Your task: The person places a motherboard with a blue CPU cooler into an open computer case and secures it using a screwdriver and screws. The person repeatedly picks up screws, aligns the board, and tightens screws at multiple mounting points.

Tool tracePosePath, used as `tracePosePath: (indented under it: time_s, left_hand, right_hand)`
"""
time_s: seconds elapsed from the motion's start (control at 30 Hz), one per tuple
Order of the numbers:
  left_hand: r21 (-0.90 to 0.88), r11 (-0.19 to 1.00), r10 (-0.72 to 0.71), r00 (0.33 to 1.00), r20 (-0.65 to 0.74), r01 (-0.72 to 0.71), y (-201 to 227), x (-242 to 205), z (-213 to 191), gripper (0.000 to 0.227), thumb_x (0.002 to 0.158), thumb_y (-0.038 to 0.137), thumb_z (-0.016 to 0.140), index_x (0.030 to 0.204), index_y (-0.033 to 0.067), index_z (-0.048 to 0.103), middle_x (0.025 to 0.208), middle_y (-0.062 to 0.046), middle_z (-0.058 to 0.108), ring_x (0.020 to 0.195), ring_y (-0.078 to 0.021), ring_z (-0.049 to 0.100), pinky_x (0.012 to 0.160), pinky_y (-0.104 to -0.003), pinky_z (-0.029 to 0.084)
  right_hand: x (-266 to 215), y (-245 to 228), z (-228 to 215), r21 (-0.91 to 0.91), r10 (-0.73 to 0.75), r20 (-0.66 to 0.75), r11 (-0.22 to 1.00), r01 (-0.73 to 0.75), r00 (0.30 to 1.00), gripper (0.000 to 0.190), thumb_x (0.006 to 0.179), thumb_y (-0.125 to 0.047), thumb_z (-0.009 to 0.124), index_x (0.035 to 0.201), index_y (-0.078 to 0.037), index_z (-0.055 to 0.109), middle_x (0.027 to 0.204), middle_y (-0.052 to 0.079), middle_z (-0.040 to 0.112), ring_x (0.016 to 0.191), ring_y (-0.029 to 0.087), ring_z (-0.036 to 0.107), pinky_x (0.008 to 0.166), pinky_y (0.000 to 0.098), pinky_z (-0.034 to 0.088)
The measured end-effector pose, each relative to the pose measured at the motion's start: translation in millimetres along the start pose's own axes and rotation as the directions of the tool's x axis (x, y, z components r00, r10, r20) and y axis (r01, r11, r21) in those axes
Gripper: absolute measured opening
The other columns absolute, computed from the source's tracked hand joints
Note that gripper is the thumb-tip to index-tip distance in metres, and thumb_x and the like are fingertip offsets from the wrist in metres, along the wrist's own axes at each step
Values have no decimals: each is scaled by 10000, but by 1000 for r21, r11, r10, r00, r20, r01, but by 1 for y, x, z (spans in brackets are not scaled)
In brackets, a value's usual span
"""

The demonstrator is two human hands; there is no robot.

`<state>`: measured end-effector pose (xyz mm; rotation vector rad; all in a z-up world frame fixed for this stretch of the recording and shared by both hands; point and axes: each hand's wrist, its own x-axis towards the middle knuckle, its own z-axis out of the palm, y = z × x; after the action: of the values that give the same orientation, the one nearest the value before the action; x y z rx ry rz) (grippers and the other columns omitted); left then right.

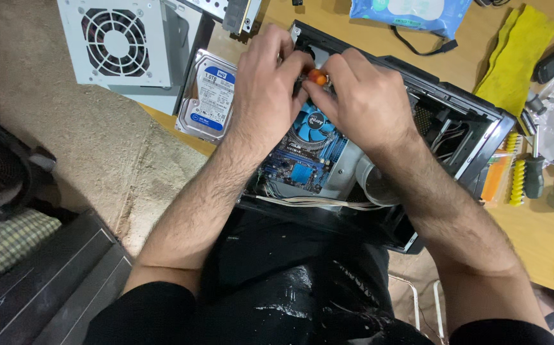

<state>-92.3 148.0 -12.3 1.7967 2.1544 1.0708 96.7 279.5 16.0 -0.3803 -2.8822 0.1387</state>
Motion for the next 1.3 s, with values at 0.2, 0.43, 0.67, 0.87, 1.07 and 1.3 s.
tracePosePath:
  time_s: [0.2, 0.43, 0.67, 0.87, 1.07, 1.3]
  left_hand:
    - [23, 1000, 10, 1000, 29, -11, -1, -2, 0, 398, 963, 177, 1051, 1235, 12, 812, 1246, -138, 498, 1128, -339, 579, 844, -515, 556]
    - [22, 1000, 4, 1000, -15, -4, 0, 0, 4, 326, 970, 100, 1056, 1058, -28, 770, 1174, -128, 496, 1071, -328, 560, 786, -499, 554]
    - [-8, 1000, -26, 1000, 10, 26, 0, -2, 1, 433, 894, 84, 1081, 1200, 24, 781, 1212, -112, 497, 1106, -306, 590, 854, -474, 575]
    - [-23, 1000, 10, 1000, 4, -10, 3, 1, -5, 173, 1086, 196, 876, 1147, 38, 843, 1127, -107, 468, 1032, -322, 538, 826, -498, 512]
    - [-12, 1000, -1, 1000, 16, 1, -3, -2, 3, 369, 927, 138, 1073, 1217, 68, 856, 1197, -105, 492, 1086, -308, 567, 821, -492, 561]
    - [11, 1000, -28, 999, 42, 27, -3, -5, 3, 395, 898, 162, 1064, 1219, 48, 864, 1231, -112, 514, 1141, -312, 595, 871, -515, 595]
  right_hand:
    - [4, -4, -7, 42, -56, -39, 997, 58, 998, 105, 1273, -144, 859, 1320, -81, 791, 1126, 55, 728, 847, 209, 732, 596, 362, 580]
    - [11, -6, -16, 50, -53, -43, 997, 55, 998, 311, 1220, -167, 940, 1477, -64, 799, 1212, 72, 782, 956, 186, 778, 662, 330, 678]
    - [-4, -3, 8, -28, 50, -19, 998, -50, 999, 440, 1289, -461, 972, 1209, -102, 729, 1089, 38, 699, 745, 188, 648, 500, 365, 544]
    - [7, -8, -6, 37, -65, -100, 997, 69, 993, 57, 1274, -119, 835, 1237, -80, 818, 1176, 72, 749, 879, 233, 757, 693, 358, 631]
    - [3, -7, 4, -24, 61, -13, 998, -61, 998, 438, 1277, -474, 923, 1188, -100, 715, 1074, 56, 674, 727, 209, 640, 501, 372, 545]
    - [-2, -9, 11, -17, 50, -23, 999, -51, 998, 408, 1259, -436, 936, 1160, -110, 714, 1005, 31, 668, 726, 201, 643, 504, 380, 523]
